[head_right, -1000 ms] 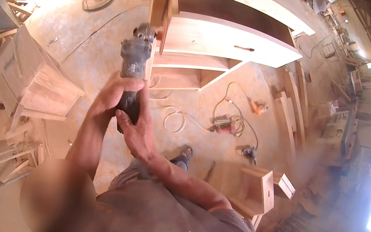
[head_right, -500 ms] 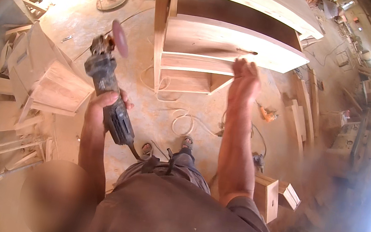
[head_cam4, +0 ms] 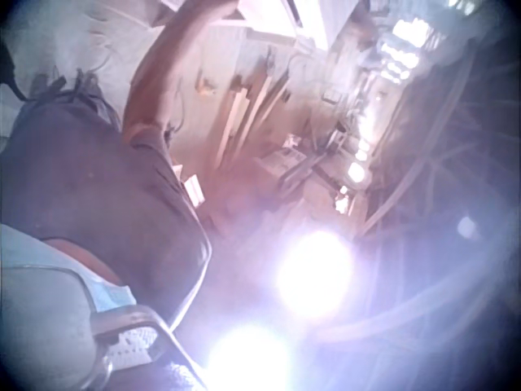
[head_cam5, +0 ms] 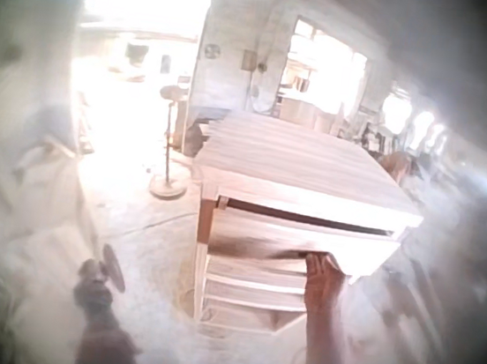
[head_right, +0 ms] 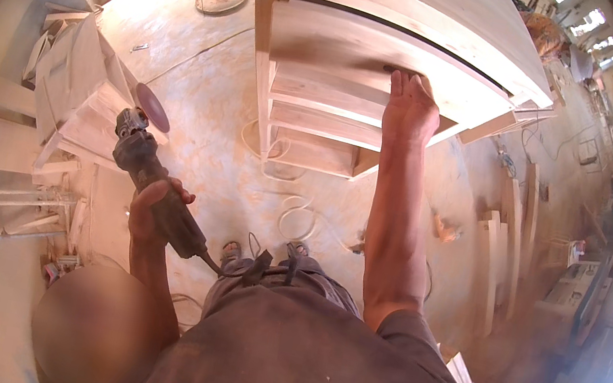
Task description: The person assembles a wooden cabinet by hammering joints and then smoothing edges with an angle grinder. They repeatedly check fit and alignment while working on the drawer and frame sections.
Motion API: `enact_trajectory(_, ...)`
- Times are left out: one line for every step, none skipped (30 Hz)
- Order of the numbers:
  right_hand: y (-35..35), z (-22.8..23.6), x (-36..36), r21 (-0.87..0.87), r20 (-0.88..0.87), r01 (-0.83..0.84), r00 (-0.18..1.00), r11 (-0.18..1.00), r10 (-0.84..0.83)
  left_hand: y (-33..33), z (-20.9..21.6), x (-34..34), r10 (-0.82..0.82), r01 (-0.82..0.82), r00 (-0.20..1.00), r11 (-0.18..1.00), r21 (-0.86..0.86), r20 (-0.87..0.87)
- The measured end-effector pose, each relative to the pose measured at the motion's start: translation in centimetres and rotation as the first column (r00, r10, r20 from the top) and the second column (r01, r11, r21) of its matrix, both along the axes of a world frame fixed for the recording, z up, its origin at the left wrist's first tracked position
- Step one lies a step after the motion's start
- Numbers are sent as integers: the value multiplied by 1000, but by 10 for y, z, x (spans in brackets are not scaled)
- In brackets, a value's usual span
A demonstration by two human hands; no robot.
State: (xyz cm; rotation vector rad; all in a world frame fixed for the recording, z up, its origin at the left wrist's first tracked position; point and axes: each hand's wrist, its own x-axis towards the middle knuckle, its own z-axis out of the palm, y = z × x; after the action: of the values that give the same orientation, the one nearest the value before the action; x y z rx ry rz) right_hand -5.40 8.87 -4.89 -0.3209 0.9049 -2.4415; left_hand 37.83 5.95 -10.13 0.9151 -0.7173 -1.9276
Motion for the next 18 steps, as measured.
enact_trajectory(-9, 1, -7, 2, 23, -3, 1000, 1000, 3, 4, -5, -2, 20, -19, 1000, 1000, 9, -25)
enact_trajectory(-16, 1, -14, -2, 45, 4, 999, 1000, -4, 8, -9, -4, 38, -37, 998, 999, 18, -49)
enact_trajectory(-23, 4, -16, -2, 65, 6, 998, 1000, -5, 14, -14, -5, 61, -60, 997, 998, 29, -51)
enact_trajectory(-29, 6, -19, -2, 85, 9, 996, 1000, -9, 19, -19, -6, 83, -81, 995, 996, 41, -54)
enact_trajectory(-33, 3, -23, 11, 91, 15, 996, 1000, -16, 25, -23, -7, 103, -100, 993, 994, 53, -57)
enact_trajectory(-35, 3, -21, 18, 73, 12, 997, 1000, -13, 30, -25, -6, 112, -107, 992, 992, 73, -65)
enact_trajectory(-35, 1, -17, 25, 54, 11, 998, 1000, -12, 35, -25, -5, 120, -113, 990, 989, 93, -74)
enact_trajectory(-35, 1, -15, 33, 34, 11, 999, 999, -13, 39, -25, -4, 126, -116, 989, 987, 113, -83)
enact_trajectory(-35, 0, -18, 7, 6, -42, 999, 999, 42, 43, -26, -2, 137, -128, 987, 985, 116, -78)
enact_trajectory(-36, -1, -20, 9, 17, -52, 999, 999, 52, 45, -28, 0, 147, -138, 986, 983, 118, -73)
enact_trajectory(-36, -3, -22, 12, 28, -61, 998, 998, 60, 48, -30, 2, 156, -147, 985, 982, 120, -69)
enact_trajectory(-36, -1, -21, 14, 39, -66, 997, 998, 65, 50, -32, 4, 171, -162, 984, 977, 136, -54)
enact_trajectory(-37, -3, -22, 15, 27, -68, 997, 998, 68, 51, -34, 6, 184, -176, 982, 973, 152, -40)
enact_trajectory(-38, -6, -23, 15, 15, -69, 998, 997, 69, 53, -36, 8, 196, -189, 980, 968, 167, -25)
enact_trajectory(-39, -6, -21, 14, 4, -69, 998, 997, 69, 54, -37, 11, 198, -190, 980, 967, 172, -34)
enact_trajectory(-40, -5, -20, 26, -8, -72, 997, 997, 73, 54, -37, 14, 200, -190, 979, 966, 176, -43)
enact_trajectory(-39, -5, -19, 38, -21, -74, 997, 997, 75, 55, -38, 16, 200, -188, 978, 965, 181, -52)
enact_trajectory(-39, -3, -16, 47, -30, -74, 997, 996, 76, 55, -40, 20, 223, -212, 974, 957, 199, -36)
